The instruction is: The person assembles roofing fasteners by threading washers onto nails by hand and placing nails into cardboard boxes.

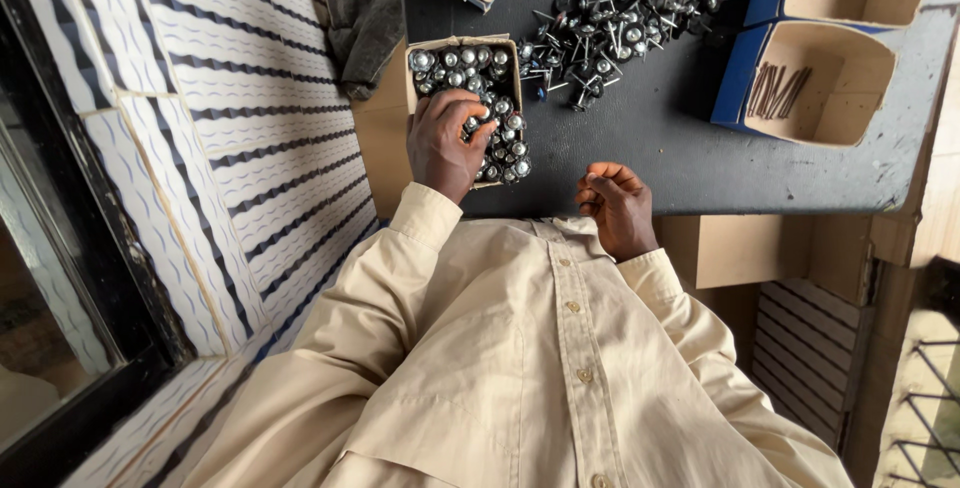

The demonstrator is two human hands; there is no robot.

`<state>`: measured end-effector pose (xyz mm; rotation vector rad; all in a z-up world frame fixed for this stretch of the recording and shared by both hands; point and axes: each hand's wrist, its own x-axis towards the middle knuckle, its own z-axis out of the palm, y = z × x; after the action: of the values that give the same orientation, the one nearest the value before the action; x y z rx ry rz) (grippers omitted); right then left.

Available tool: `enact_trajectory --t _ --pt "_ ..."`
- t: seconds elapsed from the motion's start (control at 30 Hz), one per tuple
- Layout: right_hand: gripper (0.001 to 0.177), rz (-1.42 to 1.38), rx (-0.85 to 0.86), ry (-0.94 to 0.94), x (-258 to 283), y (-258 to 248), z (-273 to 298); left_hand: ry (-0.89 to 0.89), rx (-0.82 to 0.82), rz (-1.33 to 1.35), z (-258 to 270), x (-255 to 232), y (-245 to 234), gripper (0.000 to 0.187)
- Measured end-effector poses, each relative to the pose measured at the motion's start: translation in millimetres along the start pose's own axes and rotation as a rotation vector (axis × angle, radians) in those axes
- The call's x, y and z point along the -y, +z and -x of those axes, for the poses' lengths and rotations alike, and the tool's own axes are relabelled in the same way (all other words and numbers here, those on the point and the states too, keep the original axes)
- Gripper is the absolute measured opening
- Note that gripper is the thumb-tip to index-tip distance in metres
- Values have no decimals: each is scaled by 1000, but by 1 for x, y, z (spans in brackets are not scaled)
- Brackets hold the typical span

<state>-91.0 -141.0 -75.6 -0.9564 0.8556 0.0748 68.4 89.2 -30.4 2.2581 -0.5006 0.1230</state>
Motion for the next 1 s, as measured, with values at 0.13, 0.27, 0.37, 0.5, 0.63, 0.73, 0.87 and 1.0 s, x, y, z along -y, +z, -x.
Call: enact_trajectory --t 0.13,0.27,0.37,0.5,0.63,0.73,0.87,1.0 --pt "6 2 -16 -3 1 3 -2 -8 -8 52 -4 4 1 28" --pt "6 19 -12 -5 4 3 -4 -101 49 81 -3 3 -5 28" --pt "6 28 5 3 7 2 -8 -66 39 34 -2 3 -10 30" --pt "5 74 3 26 11 2 -14 -80 40 45 1 2 -14 29" --pt "5 124 20 39 16 1 -21 -110 23 91 6 1 -14 25" --pt "5 121 60 52 20 3 -26 -123 13 66 11 -3 -12 22" --pt "5 152 87 59 24 3 -29 -148 -19 -21 16 -9 -7 22" --pt "5 167 101 62 28 -1 -30 -150 -49 -46 19 -15 0 22"
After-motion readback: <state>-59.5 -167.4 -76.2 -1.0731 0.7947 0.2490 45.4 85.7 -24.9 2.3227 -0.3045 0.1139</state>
